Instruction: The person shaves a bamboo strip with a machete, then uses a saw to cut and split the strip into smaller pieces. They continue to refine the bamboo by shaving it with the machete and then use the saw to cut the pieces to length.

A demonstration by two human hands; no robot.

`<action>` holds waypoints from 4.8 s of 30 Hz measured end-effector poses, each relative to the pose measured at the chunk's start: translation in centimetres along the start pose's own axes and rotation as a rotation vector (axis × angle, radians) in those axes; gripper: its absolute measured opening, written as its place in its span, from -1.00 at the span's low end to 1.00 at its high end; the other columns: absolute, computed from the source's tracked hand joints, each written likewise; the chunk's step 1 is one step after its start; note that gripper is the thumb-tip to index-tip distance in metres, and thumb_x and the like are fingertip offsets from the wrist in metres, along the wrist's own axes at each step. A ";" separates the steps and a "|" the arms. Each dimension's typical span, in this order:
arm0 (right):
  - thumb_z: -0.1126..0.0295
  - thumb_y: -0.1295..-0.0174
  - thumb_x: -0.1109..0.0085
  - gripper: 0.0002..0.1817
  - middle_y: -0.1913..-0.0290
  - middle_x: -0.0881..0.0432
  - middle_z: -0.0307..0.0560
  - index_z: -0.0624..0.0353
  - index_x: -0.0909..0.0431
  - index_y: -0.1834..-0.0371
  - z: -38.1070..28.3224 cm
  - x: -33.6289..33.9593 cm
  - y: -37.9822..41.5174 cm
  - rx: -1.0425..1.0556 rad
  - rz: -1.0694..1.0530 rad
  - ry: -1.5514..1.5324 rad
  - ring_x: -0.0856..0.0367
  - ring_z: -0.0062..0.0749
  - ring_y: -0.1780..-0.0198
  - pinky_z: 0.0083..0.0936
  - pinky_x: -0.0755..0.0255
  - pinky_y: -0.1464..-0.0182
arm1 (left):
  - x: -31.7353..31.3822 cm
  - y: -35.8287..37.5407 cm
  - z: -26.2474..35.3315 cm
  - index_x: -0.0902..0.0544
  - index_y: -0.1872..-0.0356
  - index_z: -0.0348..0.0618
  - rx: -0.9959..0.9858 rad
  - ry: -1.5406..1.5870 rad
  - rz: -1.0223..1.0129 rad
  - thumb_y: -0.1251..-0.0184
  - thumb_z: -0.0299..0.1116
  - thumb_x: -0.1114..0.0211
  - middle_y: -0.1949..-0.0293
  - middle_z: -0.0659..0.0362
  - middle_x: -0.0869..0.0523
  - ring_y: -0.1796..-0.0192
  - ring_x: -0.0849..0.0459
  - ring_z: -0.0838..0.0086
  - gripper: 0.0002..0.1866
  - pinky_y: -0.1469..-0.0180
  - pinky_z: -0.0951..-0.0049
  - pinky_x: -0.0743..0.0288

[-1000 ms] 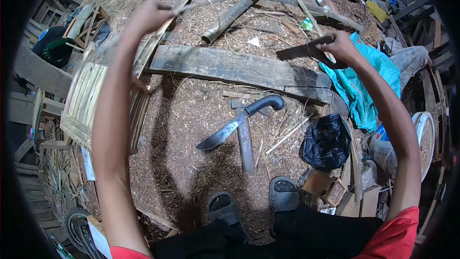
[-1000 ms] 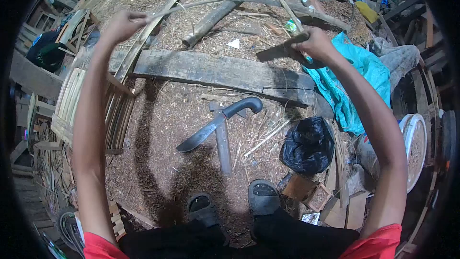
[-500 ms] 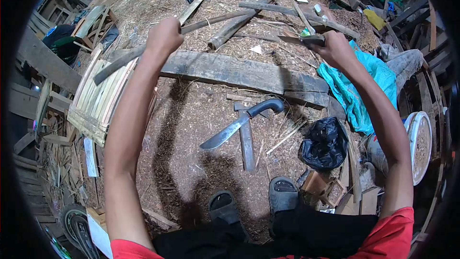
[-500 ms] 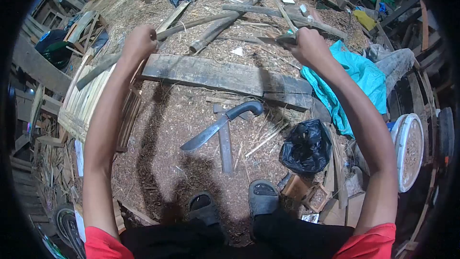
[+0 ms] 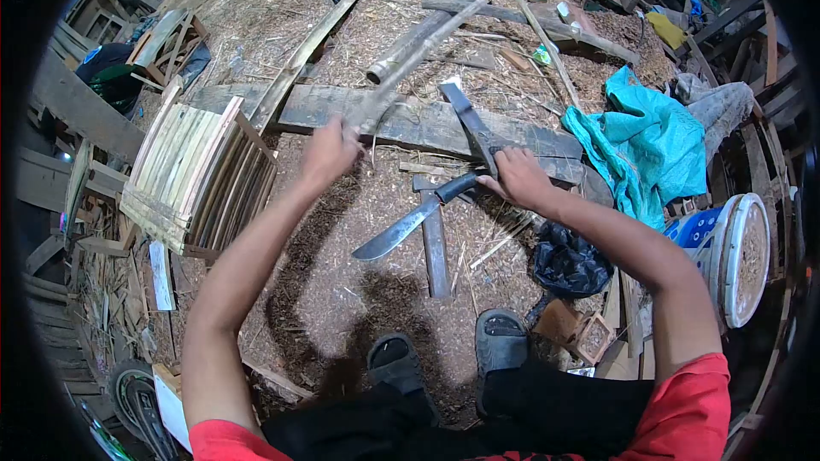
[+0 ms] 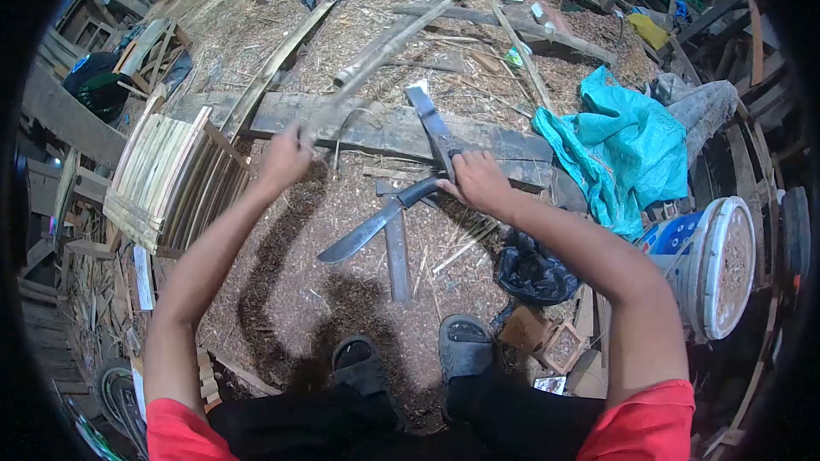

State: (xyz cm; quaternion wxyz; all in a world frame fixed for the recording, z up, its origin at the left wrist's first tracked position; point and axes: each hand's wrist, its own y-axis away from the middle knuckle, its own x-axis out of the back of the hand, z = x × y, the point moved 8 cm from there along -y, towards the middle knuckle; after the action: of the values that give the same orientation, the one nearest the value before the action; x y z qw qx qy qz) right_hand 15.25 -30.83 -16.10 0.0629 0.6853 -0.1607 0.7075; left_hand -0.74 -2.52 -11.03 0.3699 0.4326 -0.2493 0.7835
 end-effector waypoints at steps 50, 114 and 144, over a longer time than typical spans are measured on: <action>0.19 -0.20 -0.29 -0.25 -0.33 -0.27 0.32 0.34 -0.21 -0.37 0.9 -1.1 6.5 -0.002 0.085 -0.277 -0.22 0.20 -0.40 -0.01 -0.12 -0.41 | -10.8 -0.2 3.7 -0.56 -0.06 -0.20 -0.463 0.081 0.199 -0.40 -0.26 -0.22 0.04 -0.05 -0.61 -0.04 -0.56 0.01 -0.68 -0.09 0.08 -0.40; 0.55 -0.15 -0.43 -0.22 -0.01 -0.57 0.08 0.32 -0.12 -0.37 -2.4 -7.6 9.8 -1.383 1.247 -1.402 -0.62 -0.26 0.02 -0.35 -0.57 -0.08 | -13.0 -7.4 0.8 -0.63 0.02 -0.13 -0.389 0.152 0.442 -0.32 -0.28 -0.30 0.02 0.04 -0.59 -0.10 -0.51 0.11 -0.74 -0.19 0.12 -0.27; 0.31 -0.27 -0.31 -0.46 -0.08 -0.55 0.22 0.44 -0.40 -0.21 -6.8 -1.7 4.0 -1.024 0.441 -0.971 -0.56 -0.13 -0.11 -0.29 -0.43 -0.21 | -13.0 -7.5 -0.5 -0.53 0.02 -0.30 -0.483 0.248 0.305 -0.30 -0.49 -0.24 -0.03 -0.15 -0.51 -0.14 -0.46 -0.07 -0.75 -0.24 0.08 -0.34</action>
State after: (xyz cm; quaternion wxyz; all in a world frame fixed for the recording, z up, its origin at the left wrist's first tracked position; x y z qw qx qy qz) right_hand 7.62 -32.22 -18.42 0.1528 0.7579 -0.6145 0.1571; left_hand 9.54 -2.44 -21.95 0.3675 0.1911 -0.4434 0.7949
